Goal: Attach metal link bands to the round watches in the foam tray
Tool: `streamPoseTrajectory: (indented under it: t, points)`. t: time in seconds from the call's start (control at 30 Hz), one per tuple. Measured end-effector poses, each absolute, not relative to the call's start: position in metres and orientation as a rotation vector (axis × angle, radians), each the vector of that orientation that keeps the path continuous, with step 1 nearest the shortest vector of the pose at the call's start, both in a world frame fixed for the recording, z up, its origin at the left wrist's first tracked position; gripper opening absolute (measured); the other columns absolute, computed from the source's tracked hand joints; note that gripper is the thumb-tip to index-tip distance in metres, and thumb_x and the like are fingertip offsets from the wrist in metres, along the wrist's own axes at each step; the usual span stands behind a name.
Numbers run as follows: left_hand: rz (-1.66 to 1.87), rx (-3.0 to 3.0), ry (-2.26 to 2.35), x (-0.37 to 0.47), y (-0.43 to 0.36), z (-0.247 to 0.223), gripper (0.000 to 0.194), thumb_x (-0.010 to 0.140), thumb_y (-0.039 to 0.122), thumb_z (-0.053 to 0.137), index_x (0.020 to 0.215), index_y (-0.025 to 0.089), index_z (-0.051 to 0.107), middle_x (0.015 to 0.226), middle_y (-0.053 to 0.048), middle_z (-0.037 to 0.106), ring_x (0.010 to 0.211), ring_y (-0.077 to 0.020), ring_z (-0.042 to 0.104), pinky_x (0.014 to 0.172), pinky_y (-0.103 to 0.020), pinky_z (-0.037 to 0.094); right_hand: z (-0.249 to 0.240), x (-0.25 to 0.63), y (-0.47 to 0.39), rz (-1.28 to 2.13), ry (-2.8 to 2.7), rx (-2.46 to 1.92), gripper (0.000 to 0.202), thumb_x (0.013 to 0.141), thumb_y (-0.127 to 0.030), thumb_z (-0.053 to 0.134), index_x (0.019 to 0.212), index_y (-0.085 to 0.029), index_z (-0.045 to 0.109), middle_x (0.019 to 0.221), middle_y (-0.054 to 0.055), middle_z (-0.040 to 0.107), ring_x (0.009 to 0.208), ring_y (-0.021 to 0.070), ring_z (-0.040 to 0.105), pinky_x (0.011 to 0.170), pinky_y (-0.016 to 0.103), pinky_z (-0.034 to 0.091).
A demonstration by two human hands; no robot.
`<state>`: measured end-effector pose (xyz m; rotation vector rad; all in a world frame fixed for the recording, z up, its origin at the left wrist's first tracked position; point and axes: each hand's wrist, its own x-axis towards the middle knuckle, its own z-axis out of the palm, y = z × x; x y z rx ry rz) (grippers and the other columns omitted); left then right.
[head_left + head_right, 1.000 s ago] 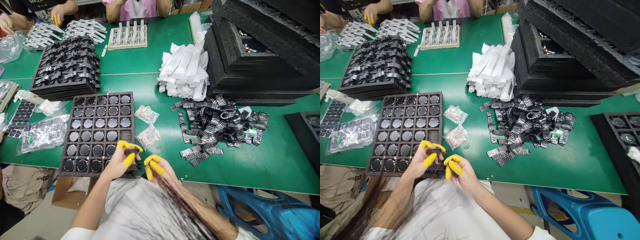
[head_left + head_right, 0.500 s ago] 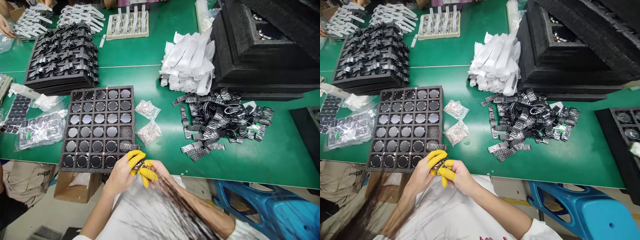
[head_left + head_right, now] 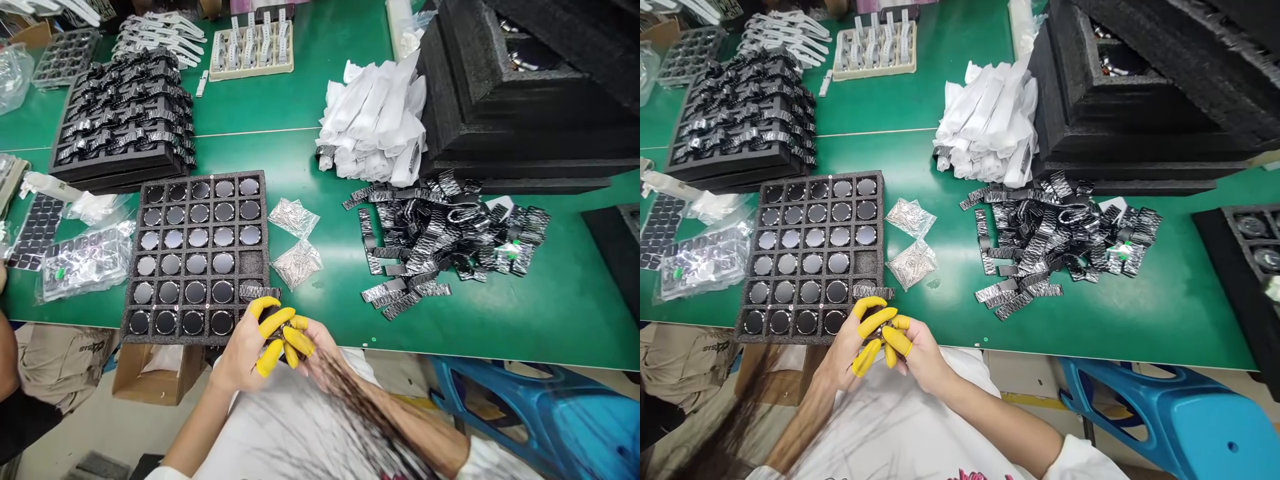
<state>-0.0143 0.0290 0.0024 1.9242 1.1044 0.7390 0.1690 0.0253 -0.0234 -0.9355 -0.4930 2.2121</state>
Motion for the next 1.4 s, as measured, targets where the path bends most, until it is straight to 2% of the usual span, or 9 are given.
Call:
streamPoseTrajectory:
  t: [0.43, 0.6, 0.7, 0.8, 0.93, 1.07, 1.17, 1.3, 1.4]
  points:
    - [0.817, 1.869, 1.05, -0.012, 0.029, -0.001, 0.046, 0.108, 0.033, 0.045, 0.153, 0.024, 0.052, 0.136, -0.017, 0.056, 0.126, -0.0305, 0.059, 0.106, -0.049, 0.053, -0.031, 0.169, 0.021, 2.197, -0.619, -0.949, 0.045, 0.093, -0.061, 0.076, 0.086, -0.018, 0.065, 0.057, -0.004, 0.061, 0.041, 0.006, 0.04, 0.039, 0.019, 0.027]
    - [1.062, 1.851, 1.206, -0.022, 0.029, -0.01, 0.034, 0.097, 0.028, 0.073, 0.131, 0.027, 0.069, 0.113, -0.007, 0.067, 0.102, -0.0213, 0.066, 0.089, -0.035, 0.059, -0.027, 0.169, 0.027, 2.213, -0.673, -0.818, 0.051, 0.089, -0.069, 0.074, 0.105, -0.023, 0.058, 0.069, -0.005, 0.064, 0.047, 0.0089, 0.049, 0.046, 0.021, 0.038]
    - [1.499, 1.53, 1.367, -0.021, 0.032, -0.006, 0.019, 0.09, 0.032, 0.084, 0.102, 0.027, 0.071, 0.108, -0.002, 0.068, 0.098, -0.0196, 0.069, 0.085, -0.034, 0.061, -0.02, 0.175, 0.033, 2.084, -1.102, -0.804, 0.043, 0.088, -0.055, 0.08, 0.113, -0.024, 0.062, 0.088, -0.001, 0.067, 0.069, 0.0134, 0.057, 0.064, 0.026, 0.049]
    - [1.679, 1.081, 1.517, -0.019, 0.033, 0.001, 0.022, 0.098, 0.044, 0.074, 0.104, 0.026, 0.064, 0.12, -0.004, 0.071, 0.096, -0.0213, 0.075, 0.083, -0.041, 0.065, -0.016, 0.183, 0.037, 1.998, -1.504, -0.939, 0.009, 0.096, -0.033, 0.07, 0.098, -0.025, 0.067, 0.076, -0.003, 0.063, 0.066, 0.0136, 0.053, 0.063, 0.026, 0.044]
    - [1.511, 1.166, 1.483, -0.023, 0.022, -0.004, 0.029, 0.086, 0.04, 0.087, 0.098, 0.026, 0.065, 0.112, -0.004, 0.077, 0.085, -0.0203, 0.076, 0.069, -0.032, 0.063, -0.023, 0.186, 0.038, 2.208, -1.251, -1.052, 0.016, 0.094, -0.036, 0.07, 0.099, -0.025, 0.059, 0.07, -0.007, 0.063, 0.047, 0.0095, 0.046, 0.047, 0.022, 0.037]
    - [0.896, 1.225, 1.352, -0.015, 0.009, -0.014, 0.034, 0.081, 0.039, 0.09, 0.106, 0.026, 0.071, 0.11, -0.006, 0.079, 0.101, -0.025, 0.076, 0.088, -0.038, 0.062, -0.034, 0.184, 0.046, 2.208, -0.913, -1.079, 0.039, 0.091, -0.056, 0.073, 0.102, -0.025, 0.053, 0.063, -0.01, 0.059, 0.041, 0.008, 0.044, 0.041, 0.02, 0.035]
    - [0.775, 0.886, 1.364, -0.001, 0.005, -0.015, 0.038, 0.086, 0.05, 0.085, 0.106, 0.023, 0.066, 0.1, -0.005, 0.078, 0.091, -0.0208, 0.074, 0.086, -0.033, 0.058, -0.045, 0.195, 0.071, 2.004, -1.221, -1.138, 0.039, 0.1, -0.06, 0.061, 0.104, -0.021, 0.062, 0.063, -0.005, 0.062, 0.047, 0.0117, 0.053, 0.047, 0.023, 0.042]
    - [0.894, 0.537, 1.336, 0.008, 0.006, -0.014, 0.059, 0.075, 0.06, 0.092, 0.112, 0.022, 0.064, 0.089, -0.004, 0.079, 0.083, -0.018, 0.072, 0.085, -0.029, 0.053, -0.066, 0.232, 0.132, 1.497, -1.426, -1.394, 0.022, 0.103, -0.034, 0.061, 0.117, -0.02, 0.069, 0.104, 0.008, 0.07, 0.085, 0.0196, 0.066, 0.076, 0.032, 0.051]
    - [0.913, 0.47, 1.341, 0.005, 0.006, -0.015, 0.067, 0.07, 0.061, 0.095, 0.116, 0.022, 0.066, 0.089, -0.005, 0.08, 0.084, -0.0189, 0.073, 0.088, -0.03, 0.053, -0.078, 0.257, 0.175, 1.079, -1.906, -1.619, 0.019, 0.099, -0.021, 0.065, 0.116, -0.02, 0.073, 0.119, 0.01, 0.066, 0.093, 0.022, 0.065, 0.082, 0.033, 0.048]
